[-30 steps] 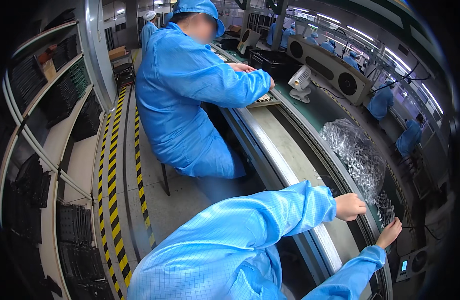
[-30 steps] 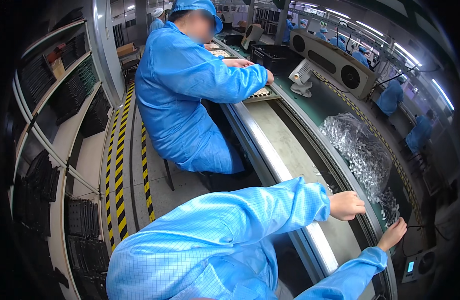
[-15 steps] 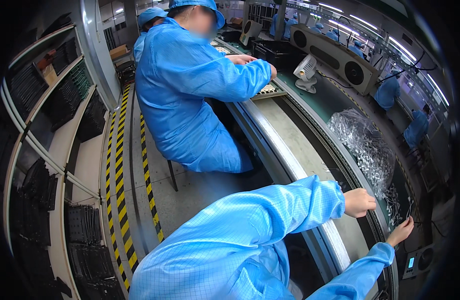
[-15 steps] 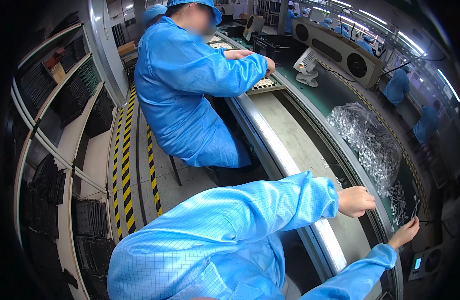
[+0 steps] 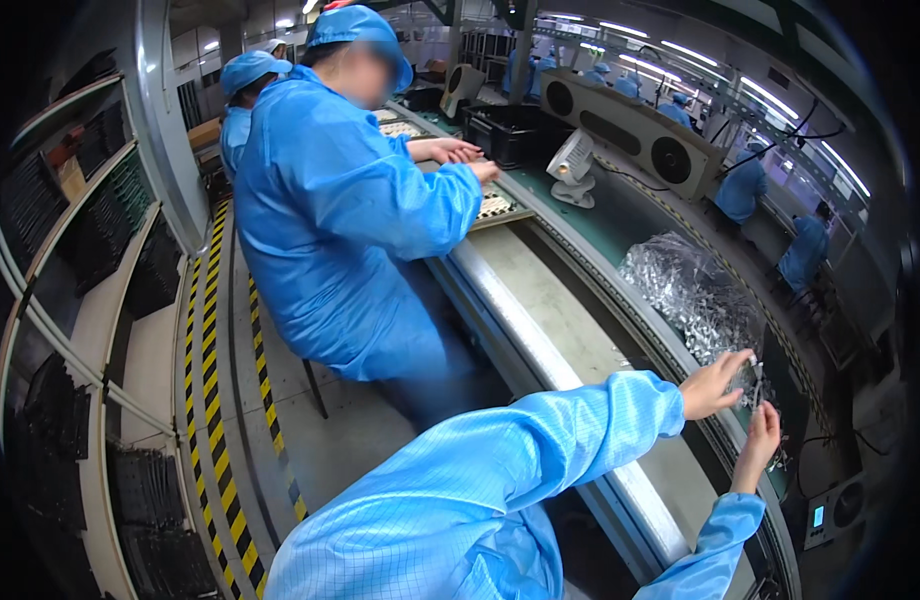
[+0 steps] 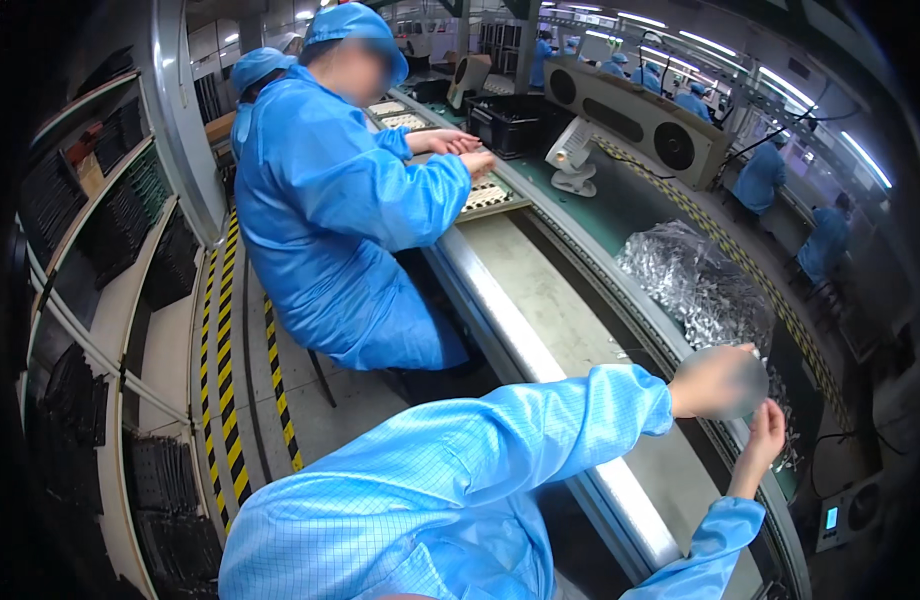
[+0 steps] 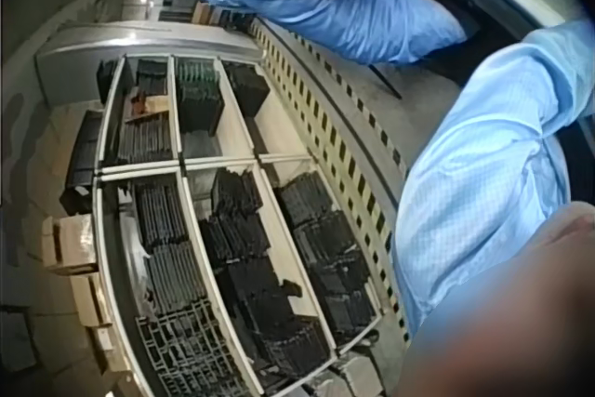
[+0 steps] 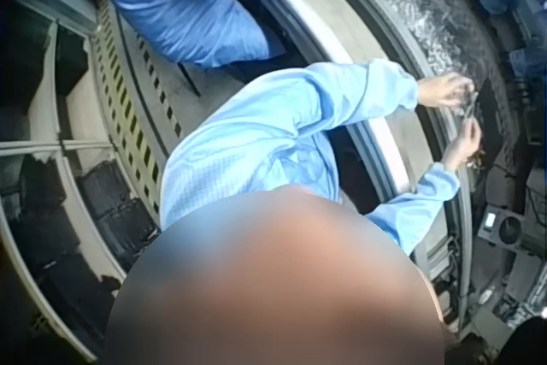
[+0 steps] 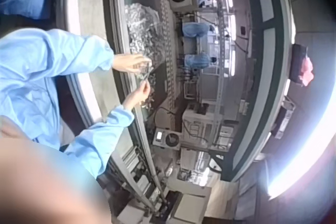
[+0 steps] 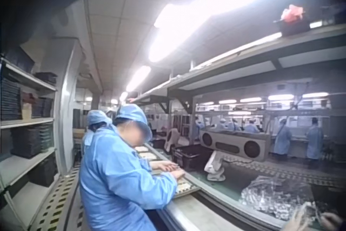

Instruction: The recorder is manually assembling small components into a circuit board housing at a workstation.

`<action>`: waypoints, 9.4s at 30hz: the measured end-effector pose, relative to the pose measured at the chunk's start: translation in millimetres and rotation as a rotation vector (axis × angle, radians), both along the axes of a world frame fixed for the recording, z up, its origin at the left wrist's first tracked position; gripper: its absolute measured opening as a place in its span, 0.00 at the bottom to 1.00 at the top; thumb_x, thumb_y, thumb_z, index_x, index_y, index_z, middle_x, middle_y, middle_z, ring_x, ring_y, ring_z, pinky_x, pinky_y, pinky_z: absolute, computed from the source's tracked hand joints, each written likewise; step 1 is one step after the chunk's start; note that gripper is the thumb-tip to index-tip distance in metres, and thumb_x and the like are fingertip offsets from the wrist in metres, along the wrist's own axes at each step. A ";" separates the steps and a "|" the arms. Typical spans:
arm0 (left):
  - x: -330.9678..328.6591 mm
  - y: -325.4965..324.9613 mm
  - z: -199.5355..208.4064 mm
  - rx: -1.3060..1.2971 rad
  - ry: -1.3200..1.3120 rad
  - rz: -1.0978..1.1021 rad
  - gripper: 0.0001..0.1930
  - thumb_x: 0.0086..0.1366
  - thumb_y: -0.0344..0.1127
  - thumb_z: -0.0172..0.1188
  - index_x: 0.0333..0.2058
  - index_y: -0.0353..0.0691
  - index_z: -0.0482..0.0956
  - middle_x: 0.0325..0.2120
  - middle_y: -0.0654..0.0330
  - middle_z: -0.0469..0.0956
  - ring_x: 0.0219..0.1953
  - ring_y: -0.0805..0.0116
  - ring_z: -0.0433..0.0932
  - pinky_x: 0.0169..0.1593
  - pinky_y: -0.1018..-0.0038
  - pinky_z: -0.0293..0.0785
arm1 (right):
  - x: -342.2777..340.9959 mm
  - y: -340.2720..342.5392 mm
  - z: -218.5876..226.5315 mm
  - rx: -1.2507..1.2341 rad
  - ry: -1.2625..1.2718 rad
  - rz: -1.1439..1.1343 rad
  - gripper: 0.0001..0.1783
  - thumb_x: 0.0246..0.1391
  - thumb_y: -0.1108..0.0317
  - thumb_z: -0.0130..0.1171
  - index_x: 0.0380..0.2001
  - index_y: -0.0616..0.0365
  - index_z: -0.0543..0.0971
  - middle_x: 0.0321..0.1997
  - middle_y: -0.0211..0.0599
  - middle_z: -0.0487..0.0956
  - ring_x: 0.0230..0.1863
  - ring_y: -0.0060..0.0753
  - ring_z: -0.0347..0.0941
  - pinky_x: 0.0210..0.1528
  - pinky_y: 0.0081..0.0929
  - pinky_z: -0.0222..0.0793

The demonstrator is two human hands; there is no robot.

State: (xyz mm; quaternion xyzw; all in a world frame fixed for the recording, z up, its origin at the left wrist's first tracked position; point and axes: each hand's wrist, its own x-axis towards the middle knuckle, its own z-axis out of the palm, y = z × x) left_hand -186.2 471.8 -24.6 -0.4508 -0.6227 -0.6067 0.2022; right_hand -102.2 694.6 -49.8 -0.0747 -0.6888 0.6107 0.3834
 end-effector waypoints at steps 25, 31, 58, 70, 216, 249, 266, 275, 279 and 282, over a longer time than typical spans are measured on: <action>-19.8 -21.1 9.8 0.255 -0.671 -0.524 0.07 0.73 0.33 0.51 0.44 0.37 0.73 0.32 0.58 0.78 0.31 0.73 0.78 0.36 0.77 0.75 | 28.2 -109.1 42.6 -0.046 -0.129 0.092 0.13 0.61 0.69 0.61 0.47 0.60 0.79 0.38 0.25 0.78 0.38 0.14 0.70 0.40 0.13 0.64; -9.7 -21.3 13.8 0.180 -0.785 -0.552 0.22 0.67 0.32 0.59 0.57 0.39 0.62 0.39 0.57 0.77 0.33 0.70 0.81 0.38 0.78 0.73 | 41.8 -105.5 46.1 -0.006 -0.147 0.093 0.13 0.62 0.68 0.61 0.47 0.60 0.79 0.38 0.25 0.79 0.39 0.15 0.72 0.42 0.14 0.65; -85.7 -232.0 21.8 -1.167 -0.289 0.675 0.39 0.69 0.66 0.40 0.60 0.34 0.69 0.45 0.35 0.79 0.54 0.37 0.75 0.62 0.50 0.60 | 43.6 -98.7 59.3 -0.012 -0.060 0.103 0.11 0.61 0.66 0.61 0.45 0.58 0.81 0.37 0.25 0.80 0.41 0.16 0.72 0.45 0.17 0.66; -11.1 -95.1 86.5 -0.435 0.404 0.144 0.23 0.63 0.38 0.61 0.57 0.42 0.73 0.43 0.53 0.79 0.46 0.53 0.78 0.51 0.58 0.70 | 51.5 -126.4 72.8 -0.011 -0.157 0.306 0.11 0.61 0.68 0.62 0.45 0.58 0.80 0.40 0.25 0.79 0.42 0.17 0.71 0.48 0.18 0.66; -56.5 -85.8 26.4 -0.450 0.211 -0.265 0.08 0.66 0.28 0.59 0.44 0.40 0.78 0.32 0.56 0.83 0.40 0.63 0.83 0.46 0.72 0.74 | 58.7 -125.4 57.3 1.230 -0.600 0.005 0.17 0.54 0.76 0.56 0.44 0.51 0.85 0.36 0.31 0.74 0.43 0.32 0.71 0.48 0.30 0.60; -35.4 -93.6 17.8 -0.857 0.203 -0.015 0.06 0.57 0.36 0.66 0.33 0.47 0.88 0.35 0.68 0.77 0.47 0.61 0.68 0.52 0.60 0.57 | 87.6 -26.6 70.5 0.267 -0.008 -0.280 0.05 0.59 0.74 0.58 0.36 0.65 0.78 0.23 0.28 0.78 0.26 0.15 0.74 0.30 0.18 0.69; -62.2 105.8 47.3 -1.080 0.762 0.086 0.13 0.58 0.39 0.62 0.43 0.48 0.83 0.42 0.59 0.80 0.51 0.53 0.77 0.51 0.48 0.70 | 109.8 -57.5 56.8 0.347 -0.284 -0.233 0.08 0.60 0.70 0.59 0.40 0.61 0.80 0.34 0.31 0.83 0.33 0.21 0.77 0.39 0.20 0.72; -46.5 143.3 34.5 -0.877 0.838 0.024 0.15 0.59 0.39 0.62 0.46 0.53 0.81 0.43 0.62 0.79 0.51 0.58 0.77 0.53 0.53 0.70 | 108.8 -40.3 62.1 0.448 -0.289 -0.328 0.07 0.58 0.71 0.59 0.40 0.58 0.80 0.32 0.32 0.83 0.33 0.23 0.77 0.39 0.23 0.73; -45.0 156.4 26.6 -0.909 0.924 0.005 0.16 0.60 0.36 0.60 0.48 0.52 0.80 0.45 0.61 0.79 0.51 0.59 0.78 0.51 0.56 0.72 | 111.6 -32.0 64.6 0.434 -0.258 -0.370 0.09 0.60 0.70 0.57 0.42 0.58 0.80 0.32 0.31 0.82 0.34 0.21 0.78 0.40 0.21 0.74; -29.9 160.6 32.3 -0.988 0.921 -0.057 0.18 0.60 0.36 0.60 0.50 0.50 0.78 0.46 0.60 0.78 0.50 0.57 0.78 0.53 0.56 0.71 | 116.3 -28.1 60.8 0.410 -0.289 -0.400 0.10 0.60 0.70 0.56 0.43 0.58 0.80 0.32 0.32 0.83 0.33 0.21 0.77 0.40 0.21 0.74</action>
